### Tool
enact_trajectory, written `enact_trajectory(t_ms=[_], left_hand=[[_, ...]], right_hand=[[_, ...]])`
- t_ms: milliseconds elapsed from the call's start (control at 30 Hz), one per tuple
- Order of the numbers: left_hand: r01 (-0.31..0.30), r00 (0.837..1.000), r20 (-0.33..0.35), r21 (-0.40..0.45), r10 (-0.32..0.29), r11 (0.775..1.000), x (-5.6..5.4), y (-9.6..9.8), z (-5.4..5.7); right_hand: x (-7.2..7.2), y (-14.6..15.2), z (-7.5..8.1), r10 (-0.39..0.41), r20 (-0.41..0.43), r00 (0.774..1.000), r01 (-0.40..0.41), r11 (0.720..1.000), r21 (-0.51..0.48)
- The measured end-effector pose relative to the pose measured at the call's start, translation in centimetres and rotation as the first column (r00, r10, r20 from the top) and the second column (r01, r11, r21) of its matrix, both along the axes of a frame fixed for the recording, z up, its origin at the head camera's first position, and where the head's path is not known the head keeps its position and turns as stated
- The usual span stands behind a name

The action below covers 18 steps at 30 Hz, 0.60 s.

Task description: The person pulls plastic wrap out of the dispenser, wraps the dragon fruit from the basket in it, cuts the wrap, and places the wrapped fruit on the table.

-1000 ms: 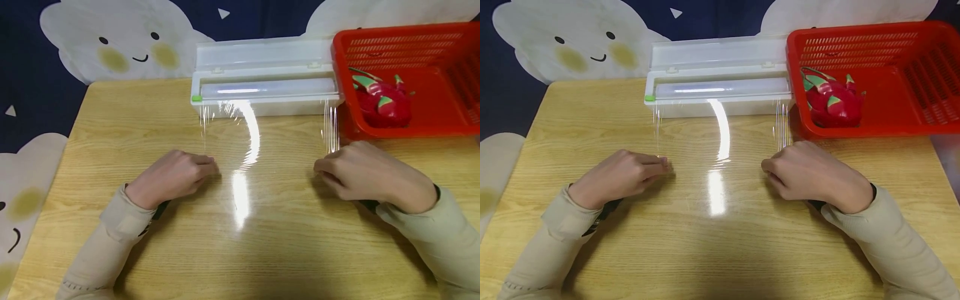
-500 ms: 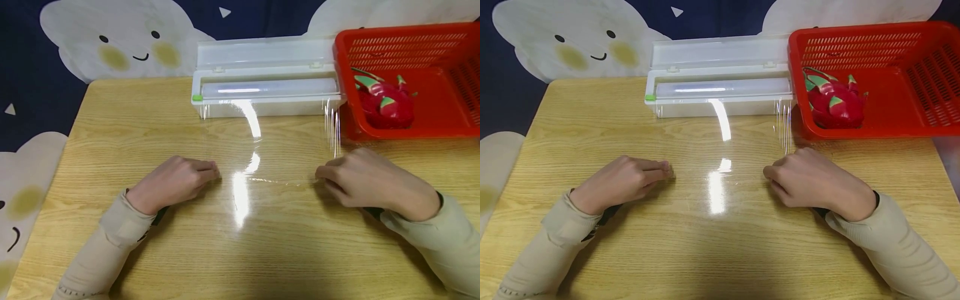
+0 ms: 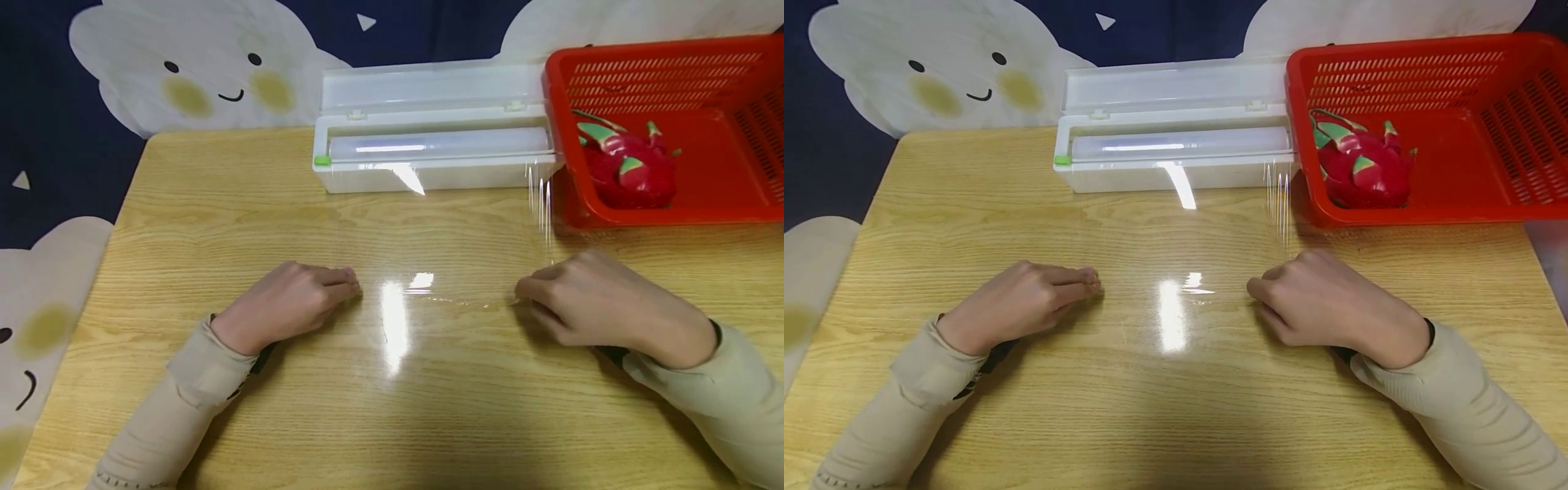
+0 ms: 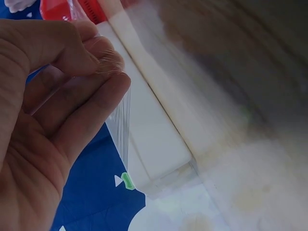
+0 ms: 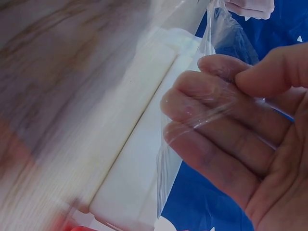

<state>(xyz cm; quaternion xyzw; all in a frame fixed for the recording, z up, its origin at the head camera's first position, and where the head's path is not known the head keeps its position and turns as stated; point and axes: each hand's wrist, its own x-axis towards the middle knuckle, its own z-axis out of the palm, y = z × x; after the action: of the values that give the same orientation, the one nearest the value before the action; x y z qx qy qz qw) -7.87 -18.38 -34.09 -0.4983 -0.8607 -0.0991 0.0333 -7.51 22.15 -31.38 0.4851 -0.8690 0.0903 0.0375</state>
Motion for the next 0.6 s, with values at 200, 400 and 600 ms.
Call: enact_trajectory(t_ms=[200,400,600], left_hand=[[0.006,1.000,0.002,-0.001,-0.006,1.000,0.18,0.05,-0.12],[0.014,1.000,-0.005,-0.009,-0.014,1.000,0.23,0.22,-0.28],[0.026,1.000,-0.014,-0.018,-0.026,1.000,0.24,0.30,-0.39]], right_hand=[[0.14,-0.14,-0.07,-0.002,0.013,1.000,0.001,1.000,0.010],[0.25,-0.20,-0.16,-0.013,0.033,0.999,0.012,0.999,0.030],[0.22,-0.25,-0.29,-0.015,0.056,0.998,0.013,0.999,0.046]])
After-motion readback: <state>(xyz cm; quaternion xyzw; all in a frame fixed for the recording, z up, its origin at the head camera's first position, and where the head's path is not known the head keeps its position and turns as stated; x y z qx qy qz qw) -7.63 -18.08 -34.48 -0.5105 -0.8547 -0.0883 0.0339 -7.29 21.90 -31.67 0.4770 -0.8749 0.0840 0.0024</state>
